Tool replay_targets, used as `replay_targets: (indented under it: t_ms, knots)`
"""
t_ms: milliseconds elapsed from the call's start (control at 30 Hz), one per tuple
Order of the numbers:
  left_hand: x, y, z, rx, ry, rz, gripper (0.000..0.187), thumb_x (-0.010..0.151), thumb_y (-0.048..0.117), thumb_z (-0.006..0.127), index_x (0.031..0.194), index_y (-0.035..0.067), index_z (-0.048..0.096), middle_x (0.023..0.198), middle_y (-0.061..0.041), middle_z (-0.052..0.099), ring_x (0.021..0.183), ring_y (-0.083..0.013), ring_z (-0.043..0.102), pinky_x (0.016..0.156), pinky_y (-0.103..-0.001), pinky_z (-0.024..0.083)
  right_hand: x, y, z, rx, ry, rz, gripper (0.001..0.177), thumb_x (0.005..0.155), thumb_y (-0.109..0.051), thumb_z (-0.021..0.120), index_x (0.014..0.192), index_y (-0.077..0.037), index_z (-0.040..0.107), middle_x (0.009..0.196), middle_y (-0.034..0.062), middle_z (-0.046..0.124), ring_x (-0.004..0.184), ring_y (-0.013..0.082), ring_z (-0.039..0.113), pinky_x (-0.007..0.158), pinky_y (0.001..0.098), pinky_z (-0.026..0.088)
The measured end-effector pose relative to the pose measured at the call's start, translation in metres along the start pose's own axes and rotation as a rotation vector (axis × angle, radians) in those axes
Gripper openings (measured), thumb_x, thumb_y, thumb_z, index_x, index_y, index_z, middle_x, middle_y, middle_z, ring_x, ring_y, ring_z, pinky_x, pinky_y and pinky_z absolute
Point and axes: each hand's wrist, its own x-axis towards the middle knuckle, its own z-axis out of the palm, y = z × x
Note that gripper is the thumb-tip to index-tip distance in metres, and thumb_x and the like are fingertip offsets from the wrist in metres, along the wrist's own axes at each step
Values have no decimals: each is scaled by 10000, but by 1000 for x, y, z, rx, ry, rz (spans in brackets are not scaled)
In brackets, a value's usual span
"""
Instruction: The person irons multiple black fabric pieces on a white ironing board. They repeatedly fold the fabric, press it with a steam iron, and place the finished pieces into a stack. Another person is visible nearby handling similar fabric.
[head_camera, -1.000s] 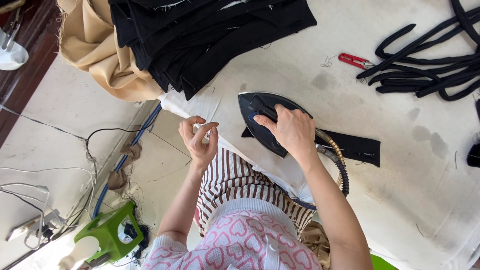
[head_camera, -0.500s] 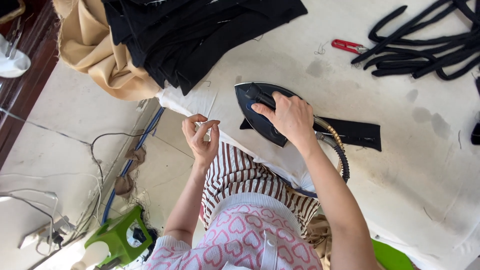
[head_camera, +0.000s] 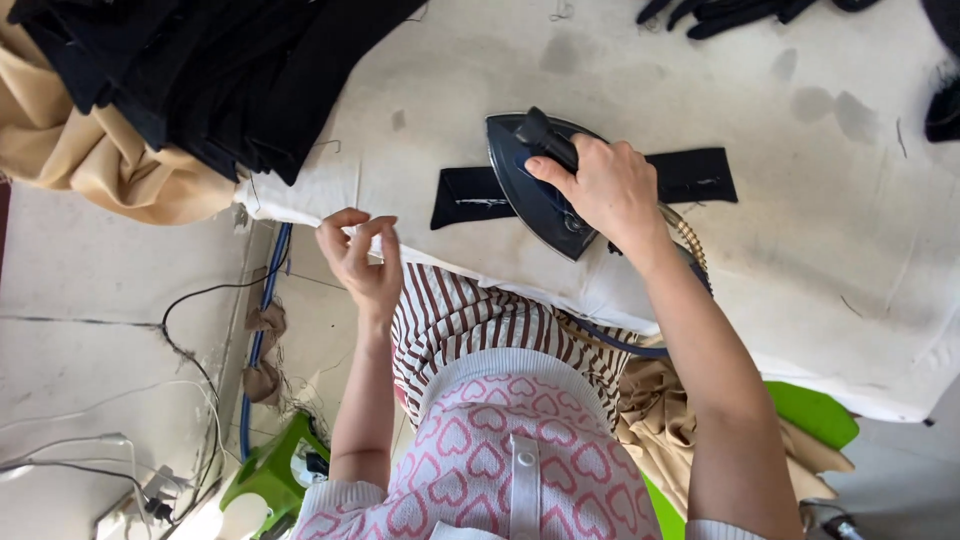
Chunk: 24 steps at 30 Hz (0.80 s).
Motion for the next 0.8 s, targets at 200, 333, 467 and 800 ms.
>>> replay_targets:
  t_ms: [200,333,467,800]
  knots:
    - [-13,5,2,148,-83,192,68,839,95,692,837,163,695,944,-55,515,877,-268,514,780,-388,392,-9,49,0,54,19,110,694,948,-705,466,979,-39,661,803,304,668,882,504,669,713,584,531]
    - [-13,-3,-8,142,-145,83,91,878,62,656,834,140,671,941,-32,495,875,-223,504,801,-369,385,-13,151,9,23,116,224,715,1027,-697,482,943,-7,651,770,296,659,836,508,671,682,587,532]
    - [4,21,9,156,-204,78,77,924,80,644,883,130,685,963,-60,519,866,-242,492,778,-382,385,-21,223,13,37,250,349,783,1084,-759,458,857,-25,614,720,205,623,758,447,638,577,545,493]
    - [28,49,61,457,-453,152,352,990,345,556,1266,128,588,1216,-118,502,1026,-297,487,750,-409,383,-8,284,-6,244,327,434,798,1103,-804,447,767,-82,495,686,75,536,633,277,566,506,434,420]
